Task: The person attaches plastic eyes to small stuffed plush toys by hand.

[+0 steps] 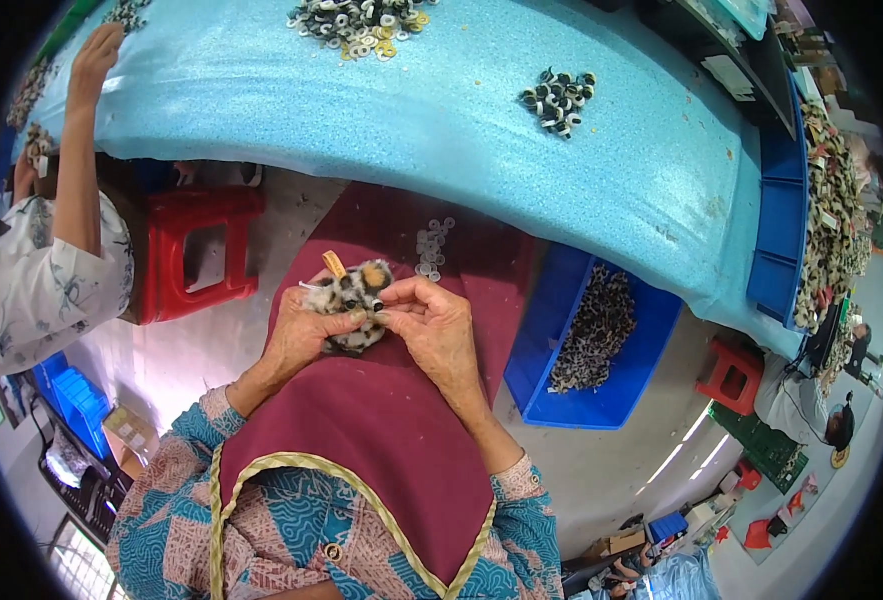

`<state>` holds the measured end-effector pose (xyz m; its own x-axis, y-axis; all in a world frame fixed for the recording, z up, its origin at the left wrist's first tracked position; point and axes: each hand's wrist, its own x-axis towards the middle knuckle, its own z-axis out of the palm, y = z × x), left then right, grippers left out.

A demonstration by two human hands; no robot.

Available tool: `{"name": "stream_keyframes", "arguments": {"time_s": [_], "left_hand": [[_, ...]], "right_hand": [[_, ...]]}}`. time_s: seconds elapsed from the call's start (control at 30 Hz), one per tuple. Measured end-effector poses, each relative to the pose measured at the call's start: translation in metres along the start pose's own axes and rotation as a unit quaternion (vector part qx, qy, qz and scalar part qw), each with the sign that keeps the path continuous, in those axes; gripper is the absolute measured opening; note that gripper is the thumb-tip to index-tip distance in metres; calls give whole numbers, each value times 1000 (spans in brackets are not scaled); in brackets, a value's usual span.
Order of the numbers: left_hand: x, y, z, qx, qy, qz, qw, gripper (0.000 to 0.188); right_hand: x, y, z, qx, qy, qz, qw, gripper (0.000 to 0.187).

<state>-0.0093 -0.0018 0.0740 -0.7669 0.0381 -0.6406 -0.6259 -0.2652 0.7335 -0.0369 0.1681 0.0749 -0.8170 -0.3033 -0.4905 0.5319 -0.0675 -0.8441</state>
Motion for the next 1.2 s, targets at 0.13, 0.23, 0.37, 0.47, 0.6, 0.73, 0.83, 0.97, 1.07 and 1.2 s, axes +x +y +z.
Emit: {"name": "stream_keyframes", "arguments": {"time_s": [0.13,0.23,0.37,0.47,0.6,0.73,0.83,0.97,1.07,1.2], "left_hand": [[-2,-4,2,32,-2,24,999,24],[0,-4,5,50,4,62,997,24],[8,2,4,-64,-29,-82,994,28],[9,0,3,-99,-42,-122,987,29],[11,-7,0,-93,-69,-122,986,31],[9,-6,-2,-117,-108,-135,978,32],[9,-6,-4,-72,-107,-142,981,30],[8,-4,-7,-83,-122,-157,977,29],[2,7,-3,-57,-165,-145,974,28],[-1,9,0,-11,-202,-114,973,28]], "right_hand": [[-2,7,-2,-17,-2,7,1000,17],[-2,17,-3,-42,4,10,999,16],[-2,19,-1,-94,21,-27,995,11],[-2,24,-1,-134,21,-82,987,9],[-4,19,0,-257,30,-184,948,15],[-6,17,-1,-275,15,-229,934,15],[-8,20,0,-275,13,-241,931,15],[-6,7,-17,-231,-72,-211,947,18],[8,8,-30,-54,11,-68,996,18],[17,24,-26,25,-90,8,996,22]]}}
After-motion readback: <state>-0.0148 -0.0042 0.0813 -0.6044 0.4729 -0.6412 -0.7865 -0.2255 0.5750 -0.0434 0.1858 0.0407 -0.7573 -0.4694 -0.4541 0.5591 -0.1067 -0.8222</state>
